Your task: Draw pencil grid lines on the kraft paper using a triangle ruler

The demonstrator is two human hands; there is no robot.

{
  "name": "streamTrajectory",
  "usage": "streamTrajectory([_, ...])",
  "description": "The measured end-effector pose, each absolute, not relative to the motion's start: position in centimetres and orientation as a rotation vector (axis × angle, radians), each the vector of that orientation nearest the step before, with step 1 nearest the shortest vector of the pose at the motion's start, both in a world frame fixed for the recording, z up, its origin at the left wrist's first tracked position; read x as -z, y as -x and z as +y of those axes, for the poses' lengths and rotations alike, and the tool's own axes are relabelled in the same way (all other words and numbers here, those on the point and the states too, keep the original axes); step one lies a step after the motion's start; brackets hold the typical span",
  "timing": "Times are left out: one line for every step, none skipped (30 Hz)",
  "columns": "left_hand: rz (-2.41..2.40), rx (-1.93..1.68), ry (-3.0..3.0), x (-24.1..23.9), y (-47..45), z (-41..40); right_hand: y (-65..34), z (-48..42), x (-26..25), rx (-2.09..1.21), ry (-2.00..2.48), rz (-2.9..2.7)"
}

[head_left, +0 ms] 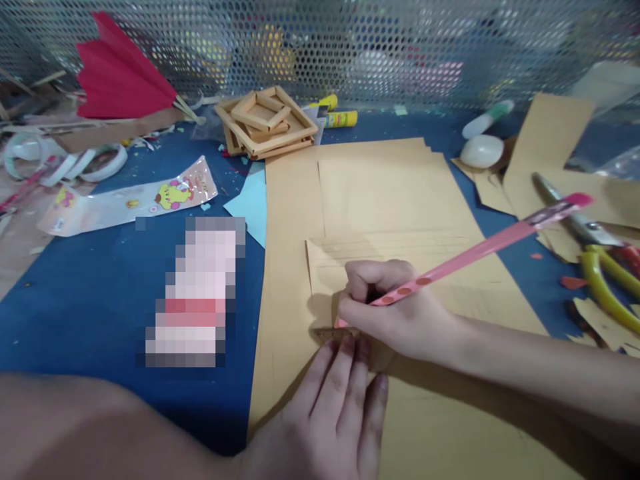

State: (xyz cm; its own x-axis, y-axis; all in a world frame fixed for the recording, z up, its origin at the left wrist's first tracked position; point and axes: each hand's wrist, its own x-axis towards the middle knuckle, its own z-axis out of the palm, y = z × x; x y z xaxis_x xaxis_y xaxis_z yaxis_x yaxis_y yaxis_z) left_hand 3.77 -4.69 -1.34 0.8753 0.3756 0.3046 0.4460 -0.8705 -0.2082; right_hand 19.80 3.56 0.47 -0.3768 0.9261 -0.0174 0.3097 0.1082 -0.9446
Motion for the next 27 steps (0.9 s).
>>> streamTrajectory([-0.615, 0.370, 2.773, 1.3, -3.8, -4.7, -19.8, 3.6, -0.6, -1.299, 1.208, -1.750])
streamTrajectory([-0.615, 0.368, 2.772, 1.3, -3.7, -4.8, -19.9, 3.6, -0.7, -1.324, 1.210, -1.719])
streamTrajectory([-0.616, 0.365, 2.771, 1.3, -3.7, -4.8, -19.9, 3.7, -0.8, -1.345, 1.215, -1.683])
streamTrajectory([-0.613, 0.360, 2.773, 1.4, -3.7, -4.8, -20.0, 3.7, -0.9, -1.358, 1.220, -1.651])
streamTrajectory([-0.614, 0.357, 2.776, 1.4, -3.7, -4.9, -20.1, 3.7, -1.0, -1.365, 1.225, -1.627])
streamTrajectory([-0.615, 0.363, 2.775, 1.4, -3.6, -4.9, -20.3, 3.6, -1.0, -1.367, 1.231, -1.617])
streamTrajectory([-0.613, 0.370, 2.776, 1.4, -3.6, -4.9, -20.4, 3.6, -1.0, -1.362, 1.239, -1.620])
streamTrajectory([-0.613, 0.380, 2.773, 1.5, -3.7, -4.8, -20.5, 3.5, -1.0, -1.353, 1.248, -1.631])
streamTrajectory([-0.610, 0.392, 2.770, 1.5, -3.7, -4.8, -20.6, 3.4, -0.9, -1.340, 1.257, -1.648])
streamTrajectory([-0.614, 0.402, 2.767, 1.5, -3.7, -4.8, -20.7, 3.3, -0.8, -1.321, 1.263, -1.668])
streamTrajectory([-0.617, 0.408, 2.764, 1.5, -3.8, -4.8, -20.8, 3.3, -0.7, -1.298, 1.267, -1.692])
streamTrajectory([-0.620, 0.406, 2.765, 1.5, -3.8, -4.8, -20.8, 3.2, -0.5, -1.274, 1.269, -1.714])
streamTrajectory([-0.626, 0.401, 2.766, 1.5, -3.8, -4.8, -20.8, 3.2, -0.5, -1.257, 1.271, -1.734])
streamTrajectory([-0.629, 0.400, 2.765, 1.5, -3.9, -4.8, -20.8, 3.2, -0.4, -1.245, 1.273, -1.750])
streamTrajectory([-0.630, 0.396, 2.767, 1.5, -3.9, -4.9, -20.8, 3.1, -0.3, -1.239, 1.278, -1.760])
streamTrajectory([-0.629, 0.393, 2.768, 1.4, -3.9, -4.9, -20.8, 3.1, -0.3, -1.235, 1.282, -1.765])
streamTrajectory([-0.625, 0.391, 2.770, 1.4, -3.9, -4.9, -20.8, 3.1, -0.3, -1.234, 1.286, -1.766])
streamTrajectory([-0.623, 0.387, 2.773, 1.4, -3.9, -4.9, -20.8, 3.2, -0.3, -1.235, 1.290, -1.767])
streamTrajectory([-0.621, 0.382, 2.775, 1.3, -3.8, -4.9, -20.8, 3.2, -0.3, -1.237, 1.292, -1.767])
streamTrajectory([-0.620, 0.376, 2.778, 1.3, -3.8, -4.9, -20.8, 3.2, -0.3, -1.236, 1.292, -1.768])
streamTrajectory([-0.621, 0.371, 2.780, 1.3, -3.8, -4.9, -20.8, 3.2, -0.3, -1.235, 1.293, -1.768])
streamTrajectory([-0.627, 0.370, 2.780, 1.2, -3.8, -4.9, -20.8, 3.2, -0.3, -1.233, 1.291, -1.767])
streamTrajectory([-0.627, 0.372, 2.780, 1.2, -3.8, -4.8, -20.8, 3.2, -0.4, -1.231, 1.291, -1.767])
streamTrajectory([-0.627, 0.378, 2.779, 1.2, -3.8, -4.8, -20.8, 3.2, -0.4, -1.228, 1.291, -1.766])
streamTrajectory([-0.624, 0.385, 2.776, 1.2, -3.8, -4.7, -20.8, 3.2, -0.4, -1.226, 1.291, -1.766])
streamTrajectory([-0.621, 0.388, 2.775, 1.2, -3.8, -4.7, -20.8, 3.2, -0.4, -1.224, 1.290, -1.768])
streamTrajectory([-0.618, 0.391, 2.773, 1.2, -3.8, -4.7, -20.8, 3.2, -0.4, -1.223, 1.290, -1.770])
